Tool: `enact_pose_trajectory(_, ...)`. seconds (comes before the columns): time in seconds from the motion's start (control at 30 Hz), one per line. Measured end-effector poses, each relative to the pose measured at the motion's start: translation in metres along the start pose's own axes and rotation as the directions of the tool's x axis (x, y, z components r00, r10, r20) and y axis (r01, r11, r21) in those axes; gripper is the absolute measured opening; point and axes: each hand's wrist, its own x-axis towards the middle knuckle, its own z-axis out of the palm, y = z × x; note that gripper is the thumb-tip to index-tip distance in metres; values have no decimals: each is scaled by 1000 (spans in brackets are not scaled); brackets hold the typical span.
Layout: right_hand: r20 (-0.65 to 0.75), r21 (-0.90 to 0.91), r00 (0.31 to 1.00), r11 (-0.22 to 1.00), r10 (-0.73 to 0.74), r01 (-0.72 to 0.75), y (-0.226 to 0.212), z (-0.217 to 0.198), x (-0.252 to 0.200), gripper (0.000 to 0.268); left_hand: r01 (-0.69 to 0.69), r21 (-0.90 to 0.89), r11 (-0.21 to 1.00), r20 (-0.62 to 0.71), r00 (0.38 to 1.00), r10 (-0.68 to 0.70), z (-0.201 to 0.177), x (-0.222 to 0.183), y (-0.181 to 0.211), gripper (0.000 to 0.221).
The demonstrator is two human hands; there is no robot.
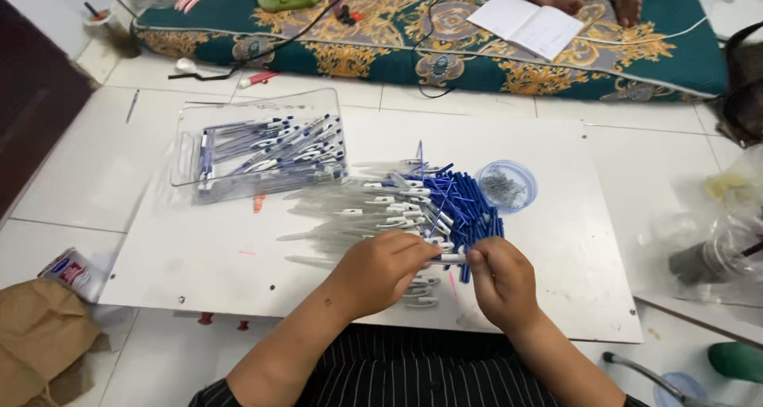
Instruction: The person assembles pens by hand, inserting blue ink cartridges into white plastic pen bodies and attaching the clips and internal components.
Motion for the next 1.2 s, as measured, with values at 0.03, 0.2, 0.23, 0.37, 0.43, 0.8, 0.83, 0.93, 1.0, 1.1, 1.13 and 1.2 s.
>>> enact_pose_trajectory(0.03,6,1,1000,1000,4,-4,-2,4,1,21,6,-4,1000,0,1000,-6,-5,-4,4,17)
enact_pose_trajectory(0.2,-18,-89,1000,996,4,-5,20,-1,-19,31,61,224,973,17,998,-66,-5,-11,4,33)
enact_pose_trajectory(0.23,-18,-84,1000,996,4,-6,17,-5,-14,31,63,228,972,19,997,-69,-12,-11,6,33)
enact_pose_trajectory(0.37,-215,0,976,999,42,-43,-3,-28,11,38,93,263,960,40,993,-108,-22,-12,6,43)
enact_pose_trajectory(0.43,-238,11,971,999,37,-35,-10,-34,25,38,99,275,956,58,991,-119,-23,-14,0,47)
enact_pose_trajectory(0.8,-172,-352,961,898,215,-264,26,-7,29,8,321,245,915,23,941,-336,-21,-10,-10,63)
enact_pose_trajectory(0.83,-169,-350,962,899,215,-262,21,-6,34,8,324,247,913,22,940,-339,-19,-8,-10,63)
enact_pose_trajectory(0.93,-23,-390,870,797,493,-461,7,-6,44,14,330,92,940,7,943,-332,-15,-2,-9,58)
enact_pose_trajectory(1.0,107,-436,780,734,617,-521,-1,-8,51,22,344,41,938,35,938,-345,-12,1,-8,48)
enact_pose_trajectory(1.1,102,-400,759,725,643,-560,-11,-12,57,29,276,171,946,34,958,-286,-19,11,-5,38)
enact_pose_trajectory(1.13,104,-397,757,725,645,-563,-7,-12,55,29,278,173,945,38,957,-289,-18,14,-9,38)
enact_pose_trajectory(1.2,101,-315,768,753,632,-578,3,-12,51,27,156,348,924,82,977,-196,-14,20,-17,24)
